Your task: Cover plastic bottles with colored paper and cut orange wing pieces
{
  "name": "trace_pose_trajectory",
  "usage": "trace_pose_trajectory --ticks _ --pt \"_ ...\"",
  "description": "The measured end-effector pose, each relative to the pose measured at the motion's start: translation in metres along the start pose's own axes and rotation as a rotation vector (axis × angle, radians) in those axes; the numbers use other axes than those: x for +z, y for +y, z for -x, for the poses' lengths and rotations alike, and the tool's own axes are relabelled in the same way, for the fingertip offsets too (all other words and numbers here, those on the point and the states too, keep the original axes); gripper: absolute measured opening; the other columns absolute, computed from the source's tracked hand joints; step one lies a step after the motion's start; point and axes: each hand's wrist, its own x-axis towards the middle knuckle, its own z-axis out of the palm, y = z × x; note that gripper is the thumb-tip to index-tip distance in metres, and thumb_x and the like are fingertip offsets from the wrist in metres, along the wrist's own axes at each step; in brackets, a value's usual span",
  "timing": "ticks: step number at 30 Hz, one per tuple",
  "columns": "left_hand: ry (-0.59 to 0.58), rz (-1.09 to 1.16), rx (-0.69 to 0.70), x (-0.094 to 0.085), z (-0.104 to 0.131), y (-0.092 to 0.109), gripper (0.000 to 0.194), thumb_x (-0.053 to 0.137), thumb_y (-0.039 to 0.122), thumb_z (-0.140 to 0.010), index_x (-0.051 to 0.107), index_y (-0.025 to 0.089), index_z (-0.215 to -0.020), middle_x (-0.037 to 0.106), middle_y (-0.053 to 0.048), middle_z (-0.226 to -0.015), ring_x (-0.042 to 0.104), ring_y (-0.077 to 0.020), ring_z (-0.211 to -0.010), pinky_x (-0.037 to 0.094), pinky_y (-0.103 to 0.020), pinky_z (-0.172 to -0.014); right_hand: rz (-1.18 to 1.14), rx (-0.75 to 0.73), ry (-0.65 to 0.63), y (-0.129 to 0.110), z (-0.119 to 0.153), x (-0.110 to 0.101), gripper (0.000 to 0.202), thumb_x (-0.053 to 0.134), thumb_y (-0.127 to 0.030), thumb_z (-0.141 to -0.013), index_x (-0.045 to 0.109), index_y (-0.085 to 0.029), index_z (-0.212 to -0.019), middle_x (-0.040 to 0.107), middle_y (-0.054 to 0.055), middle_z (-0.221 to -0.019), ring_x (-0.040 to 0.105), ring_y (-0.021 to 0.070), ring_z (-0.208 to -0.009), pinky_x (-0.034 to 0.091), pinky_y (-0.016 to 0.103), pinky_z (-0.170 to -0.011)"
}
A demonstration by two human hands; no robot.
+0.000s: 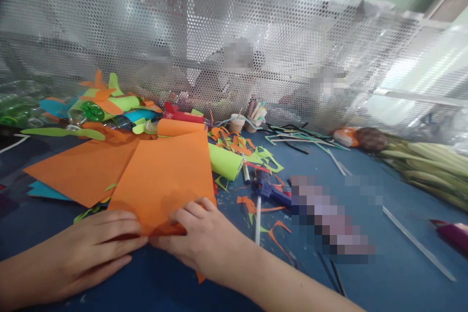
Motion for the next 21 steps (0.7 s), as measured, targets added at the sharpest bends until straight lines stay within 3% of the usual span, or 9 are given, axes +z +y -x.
trace_pose_trajectory --ticks 7,14,18,21 --pt "-0.022 0.049 -0.035 0.003 0.002 -0.001 0.03 0.045 0.015 -0.102 0.064 0.021 -0.124 0.07 -0.007 -0.11 0.064 -0.0209 -0.105 0.051 -0.033 -0.097 -0.064 0.023 0.03 -0.003 -0.002 -0.007 0.036 0.044 -0.046 -0.105 0.07 -0.03 -0.126 0.066 0.005 -0.113 0.056 0.0198 -0.102 0.038 0.036 -0.094" --pt "0.014 0.092 -0.069 -0.001 -0.001 -0.001 0.025 0.048 0.017 -0.101 0.068 0.021 -0.117 0.07 -0.006 -0.103 0.064 -0.021 -0.101 0.051 -0.033 -0.092 -0.083 0.018 0.109 0.0 -0.001 -0.015 0.028 0.054 -0.038 -0.102 0.079 -0.024 -0.102 0.067 0.005 -0.105 0.057 0.0182 -0.095 0.04 0.035 -0.089" --pt "0.025 0.129 -0.077 -0.009 -0.008 -0.001 0.022 0.049 0.015 -0.101 0.07 0.02 -0.095 0.067 -0.004 -0.087 0.063 -0.017 -0.082 0.05 -0.029 -0.072 -0.079 0.032 0.111 0.004 0.002 -0.022 0.032 0.06 -0.027 -0.097 0.075 -0.019 -0.07 0.067 0.006 -0.099 0.058 0.0171 -0.09 0.041 0.035 -0.086" --pt "0.015 0.14 -0.108 -0.013 -0.009 -0.001 0.033 0.048 0.015 -0.101 0.063 0.018 -0.072 0.058 0.0 -0.072 0.056 -0.0125 -0.066 0.04 -0.027 -0.058 -0.078 0.051 0.115 0.007 0.002 -0.027 0.029 0.063 -0.02 -0.091 0.071 -0.018 -0.063 0.067 0.004 -0.096 0.058 0.0166 -0.087 0.041 0.036 -0.085"
